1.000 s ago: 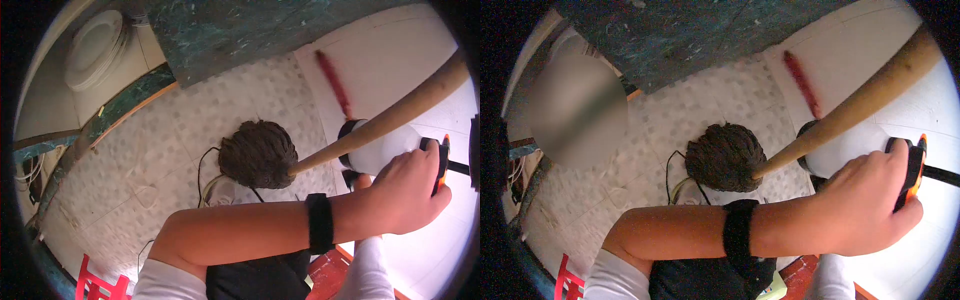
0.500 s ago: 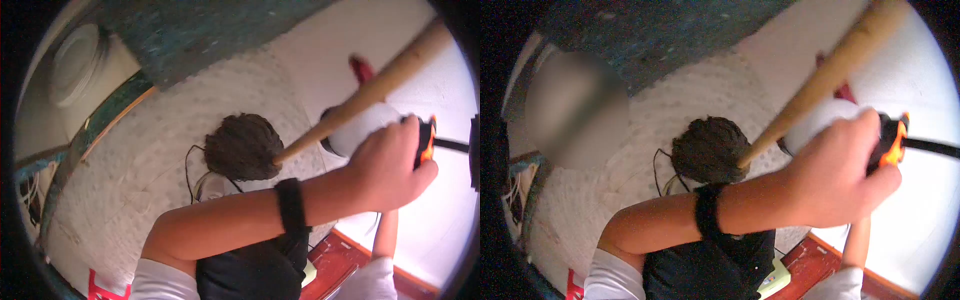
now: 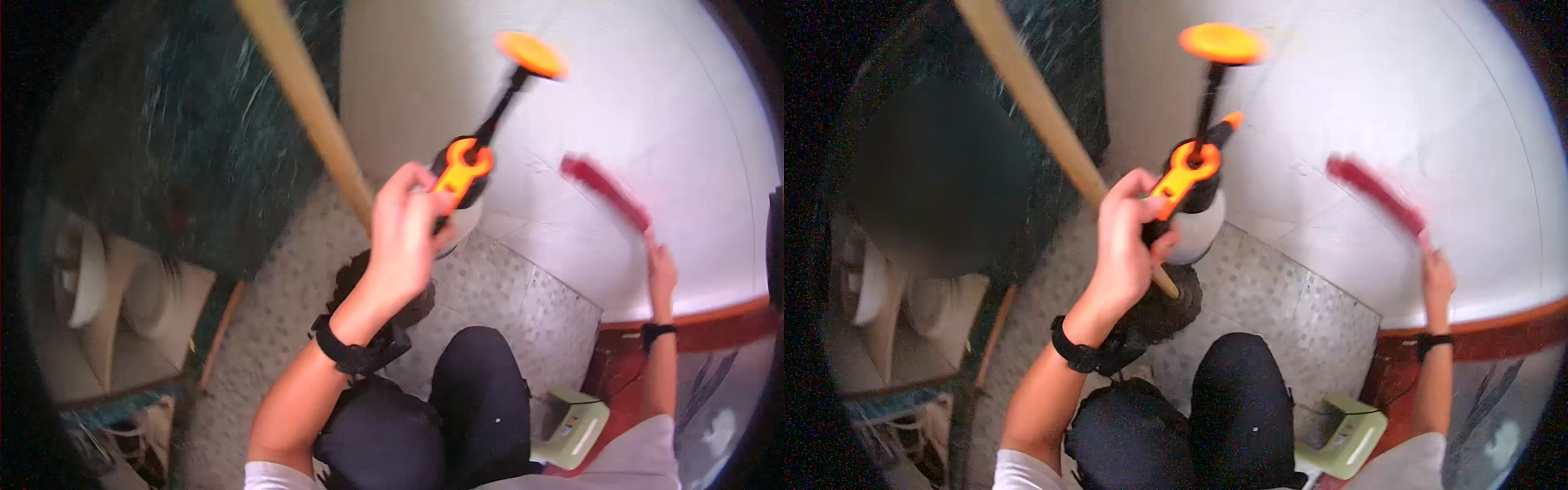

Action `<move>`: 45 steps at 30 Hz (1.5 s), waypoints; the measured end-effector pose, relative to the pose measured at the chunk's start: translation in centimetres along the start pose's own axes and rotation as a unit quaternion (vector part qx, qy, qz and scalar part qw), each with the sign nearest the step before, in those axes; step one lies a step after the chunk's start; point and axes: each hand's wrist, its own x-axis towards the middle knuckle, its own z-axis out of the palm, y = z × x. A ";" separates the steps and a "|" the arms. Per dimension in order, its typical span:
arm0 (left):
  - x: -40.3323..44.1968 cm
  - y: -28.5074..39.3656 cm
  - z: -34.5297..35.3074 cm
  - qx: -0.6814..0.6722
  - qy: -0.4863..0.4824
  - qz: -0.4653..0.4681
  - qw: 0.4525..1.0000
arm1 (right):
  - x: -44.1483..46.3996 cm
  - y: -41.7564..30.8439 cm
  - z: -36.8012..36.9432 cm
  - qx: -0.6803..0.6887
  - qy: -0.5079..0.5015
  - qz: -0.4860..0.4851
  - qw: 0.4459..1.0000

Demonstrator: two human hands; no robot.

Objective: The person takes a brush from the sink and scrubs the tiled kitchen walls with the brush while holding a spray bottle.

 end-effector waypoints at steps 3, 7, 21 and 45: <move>-0.6 0.5 0.9 -0.049 -0.010 -0.025 0.998 | 6.1 -0.1 -7.6 0.159 0.148 0.123 0.968; -2.2 2.1 4.1 0.046 0.008 -0.013 0.999 | 11.6 -6.3 -3.7 0.262 0.177 0.228 0.921; -4.3 5.1 6.0 0.000 0.028 0.000 1.000 | -11.1 -1.7 -5.9 0.365 -0.007 0.115 0.924; -16.8 33.4 8.9 0.079 0.159 0.003 0.984 | -13.4 9.3 -45.7 0.389 -0.444 0.265 0.762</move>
